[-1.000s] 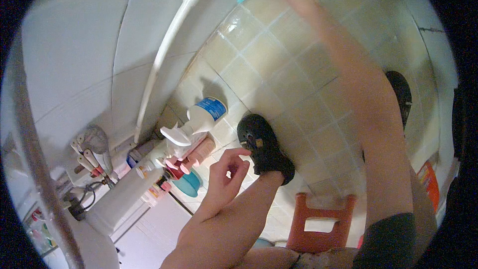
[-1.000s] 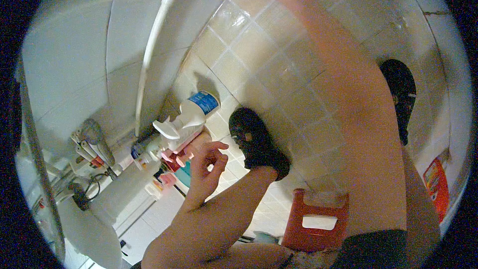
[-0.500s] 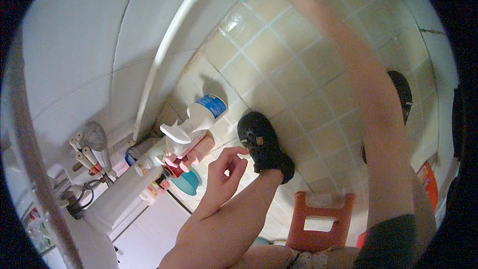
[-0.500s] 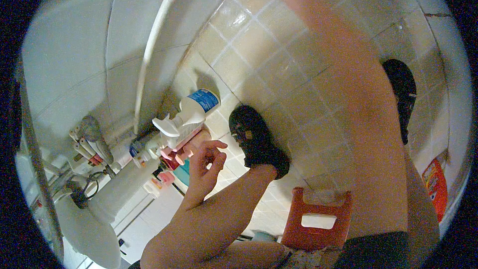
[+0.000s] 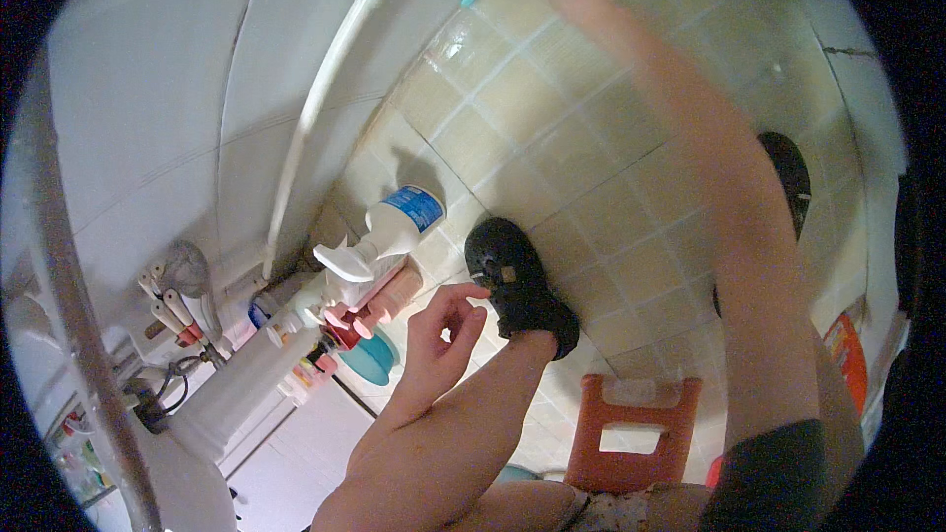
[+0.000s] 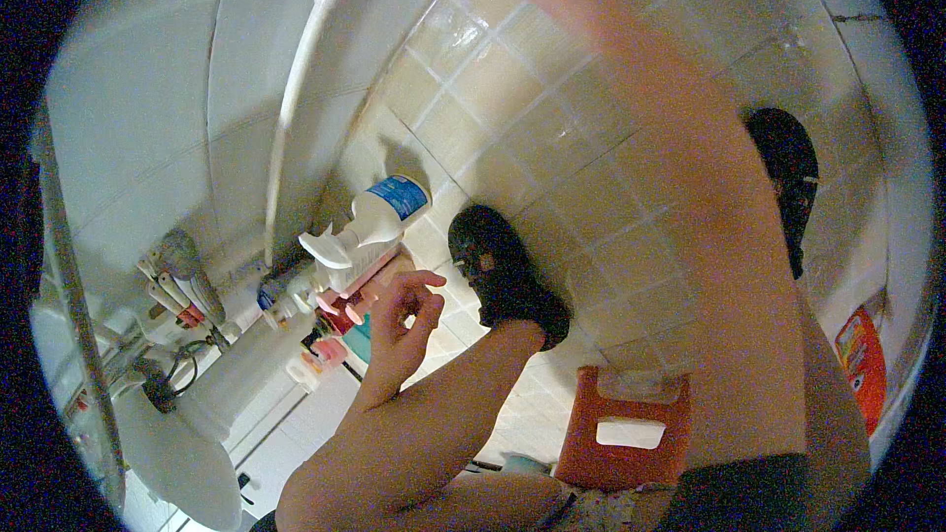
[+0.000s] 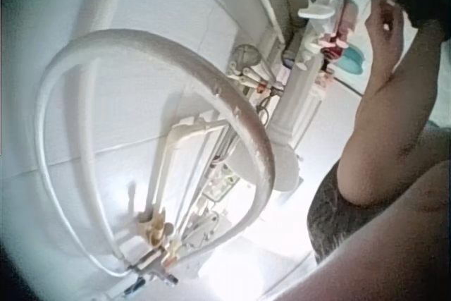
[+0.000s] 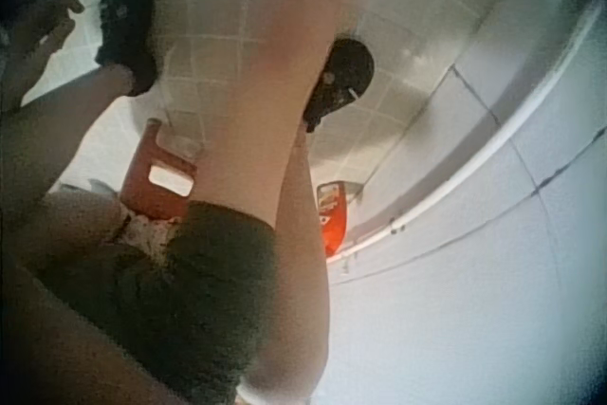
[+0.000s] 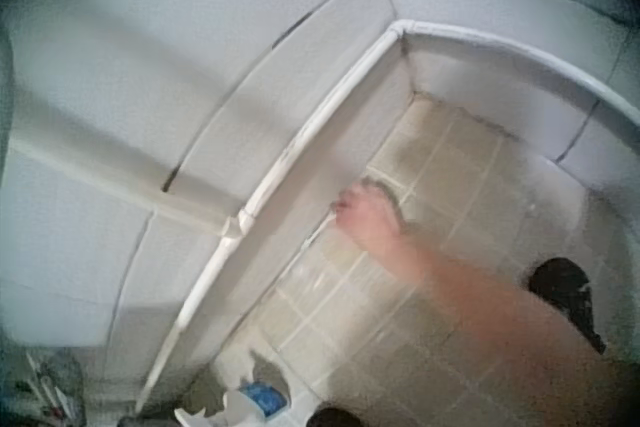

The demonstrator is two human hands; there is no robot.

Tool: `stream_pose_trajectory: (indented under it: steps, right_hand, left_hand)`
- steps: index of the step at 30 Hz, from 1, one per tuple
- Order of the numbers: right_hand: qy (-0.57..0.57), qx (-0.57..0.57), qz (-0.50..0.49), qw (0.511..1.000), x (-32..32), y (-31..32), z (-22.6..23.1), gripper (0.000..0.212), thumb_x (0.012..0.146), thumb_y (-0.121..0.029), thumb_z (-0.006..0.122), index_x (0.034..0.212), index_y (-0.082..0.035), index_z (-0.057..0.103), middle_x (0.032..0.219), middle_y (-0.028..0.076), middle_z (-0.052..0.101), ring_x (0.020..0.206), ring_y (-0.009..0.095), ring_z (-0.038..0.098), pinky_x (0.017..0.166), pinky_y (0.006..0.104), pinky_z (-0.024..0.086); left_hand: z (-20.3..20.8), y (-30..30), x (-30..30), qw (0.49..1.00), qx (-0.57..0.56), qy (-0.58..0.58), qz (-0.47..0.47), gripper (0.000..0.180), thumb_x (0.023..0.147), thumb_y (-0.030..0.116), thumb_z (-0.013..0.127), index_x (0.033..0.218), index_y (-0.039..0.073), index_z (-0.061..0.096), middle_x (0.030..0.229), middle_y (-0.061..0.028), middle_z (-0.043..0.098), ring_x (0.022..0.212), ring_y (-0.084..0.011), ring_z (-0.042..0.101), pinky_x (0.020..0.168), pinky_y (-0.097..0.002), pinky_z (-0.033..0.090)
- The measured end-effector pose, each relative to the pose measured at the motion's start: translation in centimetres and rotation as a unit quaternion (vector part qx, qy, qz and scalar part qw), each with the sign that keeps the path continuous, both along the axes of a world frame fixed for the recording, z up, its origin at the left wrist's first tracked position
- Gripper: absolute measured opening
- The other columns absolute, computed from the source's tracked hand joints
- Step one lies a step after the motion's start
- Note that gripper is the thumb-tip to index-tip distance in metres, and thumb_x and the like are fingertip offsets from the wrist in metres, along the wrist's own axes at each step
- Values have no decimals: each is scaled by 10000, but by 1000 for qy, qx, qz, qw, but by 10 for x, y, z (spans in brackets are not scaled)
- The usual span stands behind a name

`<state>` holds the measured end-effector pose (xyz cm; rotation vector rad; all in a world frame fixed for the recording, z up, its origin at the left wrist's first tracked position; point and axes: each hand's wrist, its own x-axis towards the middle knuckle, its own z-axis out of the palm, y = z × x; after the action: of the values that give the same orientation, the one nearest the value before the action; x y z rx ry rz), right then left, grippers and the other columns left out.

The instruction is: The person sits on a small stool and scrubs the tiled bathroom floor with a toothbrush. They apply cleaning solution from a bottle and continue scrubbing the grout lines and tile surfaces before leaving the bathroom.

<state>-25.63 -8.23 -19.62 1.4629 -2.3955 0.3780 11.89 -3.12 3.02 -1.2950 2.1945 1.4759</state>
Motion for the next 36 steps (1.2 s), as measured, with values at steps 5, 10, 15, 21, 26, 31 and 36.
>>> stream_pose_trajectory:
  steps: [5,10,15,21,26,31,36]
  right_hand:
    - [-50,-22,64,996,64,-29,14,225,846,-350,556,913,-157,650,944,24,634,1022,213,571,886,371,451]
    - [-142,-39,12,989,17,-3,-8,233,845,-349,564,898,-141,655,936,31,644,965,227,587,867,396,462]
    - [17,-105,8,994,-7,5,-48,275,860,-385,544,931,-139,645,953,29,648,1001,223,590,882,381,475]
    - [-50,16,100,994,58,-36,34,269,861,-380,543,919,-139,646,936,29,641,1029,204,578,869,369,479]
    - [-51,-71,51,995,-22,6,7,234,819,-378,585,858,-157,650,885,11,624,926,208,578,795,381,475]
    - [-23,-41,69,997,3,-13,4,250,792,-405,603,859,-169,649,880,3,619,933,206,568,841,397,444]
    - [-71,-76,63,993,8,-13,2,227,815,-383,567,839,-169,638,887,11,619,950,209,553,867,406,423]
  left_hand:
    - [-1,1,-9,1000,-9,22,-17,197,876,23,608,1070,53,601,616,35,502,539,-22,411,494,-191,324]
    - [0,-1,2,1000,-12,19,10,198,875,22,610,1070,54,601,617,33,504,541,-21,414,491,-192,326]
    - [4,0,-5,999,16,-36,-1,188,867,26,612,1052,51,591,662,26,492,593,-55,468,560,-204,375]
    - [3,-1,-2,1000,2,-18,13,195,868,20,603,1060,53,588,657,26,493,587,-54,470,555,-205,381]
    - [4,-1,4,1000,2,-15,19,181,873,26,606,1053,45,591,653,26,492,582,-54,466,545,-204,379]
    - [4,-2,0,1000,9,-20,4,173,875,30,608,1047,43,597,650,25,490,575,-54,460,543,-204,374]
    - [3,-1,4,1000,6,-14,23,180,874,36,612,1053,44,598,665,24,495,587,-55,471,546,-203,374]
